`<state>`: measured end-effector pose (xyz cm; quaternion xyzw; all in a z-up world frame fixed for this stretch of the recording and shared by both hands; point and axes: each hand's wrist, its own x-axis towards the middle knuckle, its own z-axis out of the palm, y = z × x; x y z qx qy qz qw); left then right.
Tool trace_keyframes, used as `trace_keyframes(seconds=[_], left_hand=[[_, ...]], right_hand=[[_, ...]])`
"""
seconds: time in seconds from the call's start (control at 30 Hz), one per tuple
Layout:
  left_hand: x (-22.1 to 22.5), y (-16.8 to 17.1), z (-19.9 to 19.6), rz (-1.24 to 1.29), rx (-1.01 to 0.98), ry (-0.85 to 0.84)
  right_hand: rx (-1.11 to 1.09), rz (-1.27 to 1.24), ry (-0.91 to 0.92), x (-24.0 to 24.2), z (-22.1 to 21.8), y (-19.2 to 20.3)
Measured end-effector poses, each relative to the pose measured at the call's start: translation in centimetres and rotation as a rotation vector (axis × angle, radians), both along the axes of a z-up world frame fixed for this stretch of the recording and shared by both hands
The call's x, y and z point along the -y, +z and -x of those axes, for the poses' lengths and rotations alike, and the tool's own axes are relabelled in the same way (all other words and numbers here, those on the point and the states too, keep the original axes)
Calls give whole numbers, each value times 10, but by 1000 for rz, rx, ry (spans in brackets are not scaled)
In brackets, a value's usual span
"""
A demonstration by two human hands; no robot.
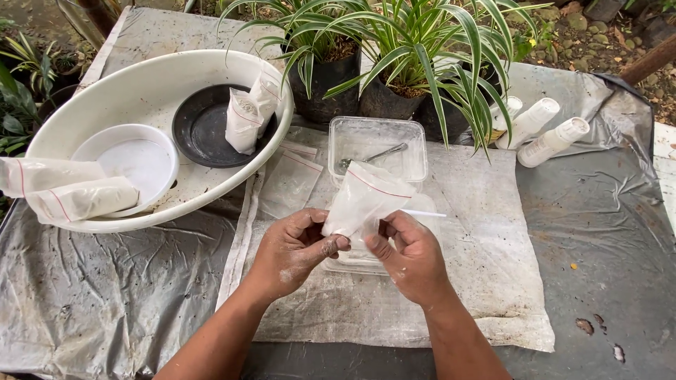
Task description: Scooping white powder from a plastic container into small zip-lock bags using a plastic spoon.
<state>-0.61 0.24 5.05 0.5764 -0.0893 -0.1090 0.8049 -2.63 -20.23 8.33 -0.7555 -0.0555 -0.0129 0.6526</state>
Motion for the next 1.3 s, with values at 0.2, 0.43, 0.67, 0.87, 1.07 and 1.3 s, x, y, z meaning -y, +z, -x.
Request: trace_keyframes(seconds=[0.2, 0.43, 0.67, 0.87, 1.07, 1.3], left_hand=[[3, 5, -1, 6, -34, 5], [3, 7, 0, -38, 51, -9], [1, 11, -2, -97, 135, 39], [3, 18, 0, -207, 242, 82], [4, 11, -1, -217, 228, 108], [3, 11, 0, -203, 195, 163]], right_hand=[[-60, 1, 23, -4, -1, 4], [-31, -39, 45, -1, 1, -1], [-16, 0, 66, -3, -1, 6], [-10, 37, 51, -8, 1, 17], [7, 62, 31, -12, 0, 31], [40, 53, -20, 2, -4, 9]])
